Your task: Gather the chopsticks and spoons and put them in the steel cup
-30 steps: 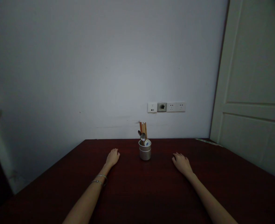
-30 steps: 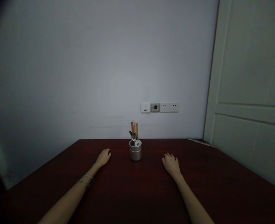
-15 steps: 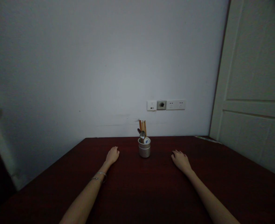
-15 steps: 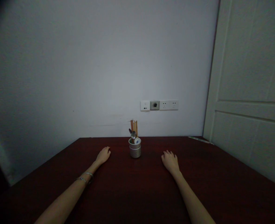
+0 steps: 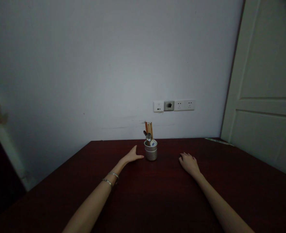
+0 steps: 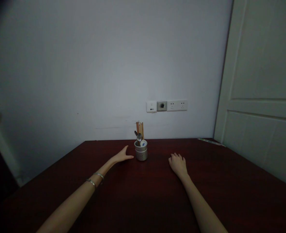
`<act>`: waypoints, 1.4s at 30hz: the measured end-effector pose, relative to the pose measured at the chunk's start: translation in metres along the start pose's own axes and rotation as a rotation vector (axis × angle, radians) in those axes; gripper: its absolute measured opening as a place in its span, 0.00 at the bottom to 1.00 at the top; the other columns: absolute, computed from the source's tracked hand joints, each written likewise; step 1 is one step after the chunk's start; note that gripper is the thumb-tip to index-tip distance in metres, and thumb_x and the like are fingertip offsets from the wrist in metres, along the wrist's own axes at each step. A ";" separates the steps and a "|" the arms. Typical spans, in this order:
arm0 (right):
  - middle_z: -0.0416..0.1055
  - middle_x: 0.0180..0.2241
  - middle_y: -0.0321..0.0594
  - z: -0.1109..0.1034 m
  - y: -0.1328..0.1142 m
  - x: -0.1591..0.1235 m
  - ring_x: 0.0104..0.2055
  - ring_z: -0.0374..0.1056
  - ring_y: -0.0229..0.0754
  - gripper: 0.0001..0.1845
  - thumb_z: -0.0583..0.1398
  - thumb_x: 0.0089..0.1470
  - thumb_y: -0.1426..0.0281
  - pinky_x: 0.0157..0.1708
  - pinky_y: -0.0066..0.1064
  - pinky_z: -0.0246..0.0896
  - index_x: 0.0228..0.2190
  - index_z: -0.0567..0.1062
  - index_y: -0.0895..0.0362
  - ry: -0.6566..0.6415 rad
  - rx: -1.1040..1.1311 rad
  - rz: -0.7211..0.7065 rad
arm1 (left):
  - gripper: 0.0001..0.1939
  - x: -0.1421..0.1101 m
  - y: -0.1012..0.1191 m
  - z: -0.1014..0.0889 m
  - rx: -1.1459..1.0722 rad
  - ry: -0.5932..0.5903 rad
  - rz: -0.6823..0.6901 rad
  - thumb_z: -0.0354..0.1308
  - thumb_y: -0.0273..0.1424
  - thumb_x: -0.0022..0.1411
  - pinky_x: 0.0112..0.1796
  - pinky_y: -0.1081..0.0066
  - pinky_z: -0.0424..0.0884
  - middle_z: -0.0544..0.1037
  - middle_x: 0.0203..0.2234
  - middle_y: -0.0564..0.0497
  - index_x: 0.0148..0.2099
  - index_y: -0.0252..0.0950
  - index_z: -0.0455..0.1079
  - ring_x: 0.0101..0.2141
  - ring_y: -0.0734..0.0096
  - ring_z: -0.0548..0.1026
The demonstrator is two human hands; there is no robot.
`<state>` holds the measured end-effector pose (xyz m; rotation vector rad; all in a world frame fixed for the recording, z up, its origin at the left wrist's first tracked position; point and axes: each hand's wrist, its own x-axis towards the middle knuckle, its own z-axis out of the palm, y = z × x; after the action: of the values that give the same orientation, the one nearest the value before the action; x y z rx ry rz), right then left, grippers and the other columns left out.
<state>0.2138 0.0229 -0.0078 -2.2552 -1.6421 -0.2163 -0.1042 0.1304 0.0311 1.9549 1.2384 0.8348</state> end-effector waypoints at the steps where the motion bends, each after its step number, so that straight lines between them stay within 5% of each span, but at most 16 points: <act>1: 0.62 0.52 0.48 0.000 0.000 0.000 0.55 0.54 0.50 0.22 0.46 0.53 0.68 0.51 0.44 0.46 0.46 0.68 0.60 0.001 0.003 0.002 | 0.49 0.000 0.010 0.008 -0.082 -0.014 0.034 0.69 0.36 0.31 0.54 0.61 0.49 0.52 0.57 0.32 0.56 0.28 0.54 0.57 0.51 0.52; 5: 0.61 0.52 0.48 0.002 0.001 0.002 0.55 0.53 0.50 0.21 0.46 0.53 0.68 0.51 0.43 0.45 0.46 0.69 0.59 -0.007 0.012 0.012 | 0.45 0.002 0.040 0.036 -0.392 -0.055 0.189 0.69 0.34 0.34 0.52 0.60 0.55 0.62 0.53 0.35 0.55 0.32 0.55 0.51 0.56 0.62; 11: 0.62 0.51 0.48 0.000 0.000 0.000 0.54 0.54 0.50 0.21 0.46 0.53 0.69 0.51 0.43 0.45 0.45 0.69 0.60 0.003 0.005 0.001 | 0.37 0.014 0.051 0.057 -0.535 0.025 0.217 0.69 0.30 0.37 0.47 0.62 0.62 0.69 0.46 0.37 0.50 0.30 0.58 0.45 0.62 0.69; 25: 0.64 0.50 0.49 -0.001 0.000 0.000 0.53 0.55 0.50 0.20 0.47 0.52 0.68 0.50 0.43 0.47 0.44 0.70 0.59 0.023 0.018 -0.002 | 0.29 0.002 0.060 0.050 -0.467 0.092 0.138 0.68 0.30 0.39 0.45 0.65 0.64 0.73 0.43 0.42 0.45 0.33 0.63 0.43 0.63 0.71; 29: 0.64 0.50 0.48 -0.001 0.001 0.001 0.53 0.56 0.50 0.21 0.46 0.52 0.67 0.49 0.44 0.47 0.44 0.70 0.60 0.010 0.030 -0.006 | 0.28 -0.003 0.053 0.026 -0.436 0.128 0.161 0.66 0.32 0.41 0.45 0.66 0.64 0.72 0.43 0.42 0.46 0.32 0.63 0.43 0.64 0.71; 34: 0.63 0.50 0.47 0.003 0.004 0.003 0.53 0.55 0.51 0.21 0.46 0.52 0.67 0.50 0.44 0.47 0.44 0.70 0.59 -0.005 0.024 -0.007 | 0.29 -0.014 0.036 -0.025 -0.372 0.201 0.158 0.66 0.32 0.41 0.43 0.67 0.65 0.72 0.43 0.42 0.46 0.31 0.62 0.42 0.64 0.71; 42: 0.62 0.52 0.47 0.017 0.011 0.008 0.54 0.55 0.52 0.23 0.46 0.52 0.66 0.50 0.45 0.47 0.46 0.69 0.60 0.012 0.002 -0.017 | 0.29 -0.042 -0.017 -0.107 -0.255 0.353 0.085 0.66 0.33 0.41 0.43 0.67 0.66 0.72 0.43 0.41 0.46 0.31 0.62 0.42 0.64 0.71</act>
<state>0.2251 0.0329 -0.0229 -2.2348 -1.6553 -0.2309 -0.2119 0.1184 0.0721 1.7113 1.1784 1.3567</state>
